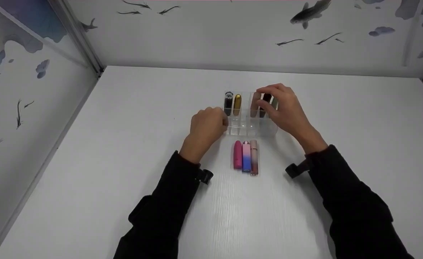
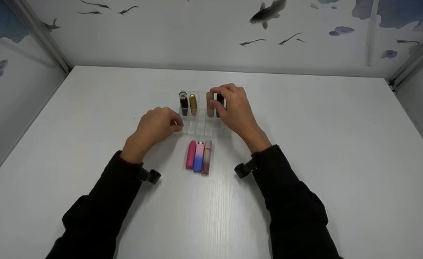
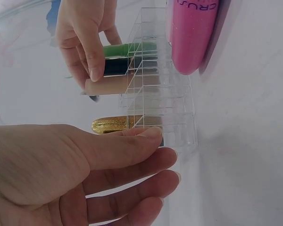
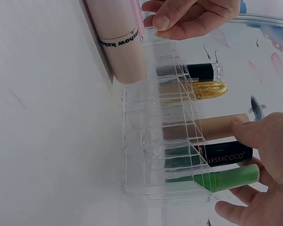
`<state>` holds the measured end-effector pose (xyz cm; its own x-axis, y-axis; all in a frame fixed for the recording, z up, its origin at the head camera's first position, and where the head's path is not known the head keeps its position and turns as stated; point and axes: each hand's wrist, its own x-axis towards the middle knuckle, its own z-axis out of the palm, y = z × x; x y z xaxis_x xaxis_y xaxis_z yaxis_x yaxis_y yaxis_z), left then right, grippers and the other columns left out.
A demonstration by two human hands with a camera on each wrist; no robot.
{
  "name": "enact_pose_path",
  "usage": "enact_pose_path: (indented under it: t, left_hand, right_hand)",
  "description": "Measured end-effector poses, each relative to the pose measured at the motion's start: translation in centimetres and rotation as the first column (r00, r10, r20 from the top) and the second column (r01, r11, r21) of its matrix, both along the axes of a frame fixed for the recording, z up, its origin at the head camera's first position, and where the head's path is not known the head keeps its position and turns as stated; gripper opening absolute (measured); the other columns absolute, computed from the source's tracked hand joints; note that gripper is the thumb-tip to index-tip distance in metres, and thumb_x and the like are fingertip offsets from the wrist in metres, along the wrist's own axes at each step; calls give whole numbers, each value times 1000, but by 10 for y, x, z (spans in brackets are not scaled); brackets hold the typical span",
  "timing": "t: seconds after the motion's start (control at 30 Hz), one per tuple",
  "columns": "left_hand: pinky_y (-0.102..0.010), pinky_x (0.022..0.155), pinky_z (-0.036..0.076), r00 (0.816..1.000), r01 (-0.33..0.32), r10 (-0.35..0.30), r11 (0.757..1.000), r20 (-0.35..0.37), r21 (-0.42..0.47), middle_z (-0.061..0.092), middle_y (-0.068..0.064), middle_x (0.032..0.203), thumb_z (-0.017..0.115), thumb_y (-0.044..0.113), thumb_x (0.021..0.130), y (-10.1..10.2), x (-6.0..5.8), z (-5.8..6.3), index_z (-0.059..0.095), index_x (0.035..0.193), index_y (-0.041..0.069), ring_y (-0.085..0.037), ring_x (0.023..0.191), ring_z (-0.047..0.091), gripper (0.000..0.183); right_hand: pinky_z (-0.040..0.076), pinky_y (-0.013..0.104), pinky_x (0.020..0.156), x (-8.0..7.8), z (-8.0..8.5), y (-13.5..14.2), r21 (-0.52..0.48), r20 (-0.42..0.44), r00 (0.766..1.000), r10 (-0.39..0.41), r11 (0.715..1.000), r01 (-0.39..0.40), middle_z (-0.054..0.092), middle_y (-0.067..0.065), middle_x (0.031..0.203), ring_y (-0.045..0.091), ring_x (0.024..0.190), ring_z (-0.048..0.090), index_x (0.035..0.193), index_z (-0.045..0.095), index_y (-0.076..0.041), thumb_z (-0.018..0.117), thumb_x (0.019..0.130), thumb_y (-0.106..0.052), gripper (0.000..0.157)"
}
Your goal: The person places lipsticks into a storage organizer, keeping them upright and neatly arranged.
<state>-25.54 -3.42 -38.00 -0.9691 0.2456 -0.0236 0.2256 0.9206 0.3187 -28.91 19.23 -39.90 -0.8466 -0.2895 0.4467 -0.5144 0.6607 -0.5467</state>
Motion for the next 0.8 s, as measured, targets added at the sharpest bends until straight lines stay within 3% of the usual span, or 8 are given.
enact_pose_path:
  t: [0.33, 0.63, 0.8]
  left_hand:
    - [-36, 75, 56, 1000, -2, 2, 1000, 21, 0, 76, -3, 102, 71, 14, 96, 0, 0, 2, 81, 106, 14, -21, 90, 70, 14]
    - [-36, 77, 56, 1000, -5, 4, 1000, 26, 5, 76, -3, 103, 71, 15, 96, 0, 0, 1, 81, 107, 13, -22, 92, 70, 14]
    - [-37, 74, 56, 1000, 4, -4, 1000, 7, 8, 76, -3, 101, 72, 14, 96, 0, 0, 0, 81, 103, 13, -22, 88, 69, 12]
  right_hand:
    - [33, 57, 112, 4, 17, 14, 113, 137, 991, 3, 993, -18, 51, 16, 145, 36, 136, 42, 150, 48, -9, 74, 95, -22, 62]
    - [41, 58, 106, 11, 36, 27, 140, 225, 973, -45, 990, 13, 46, 17, 148, 39, 134, 45, 152, 44, -9, 76, 93, -15, 67]
    - [42, 59, 103, 16, 43, 35, 157, 282, 956, -77, 987, 33, 45, 21, 147, 43, 129, 48, 156, 36, -8, 74, 94, -14, 73]
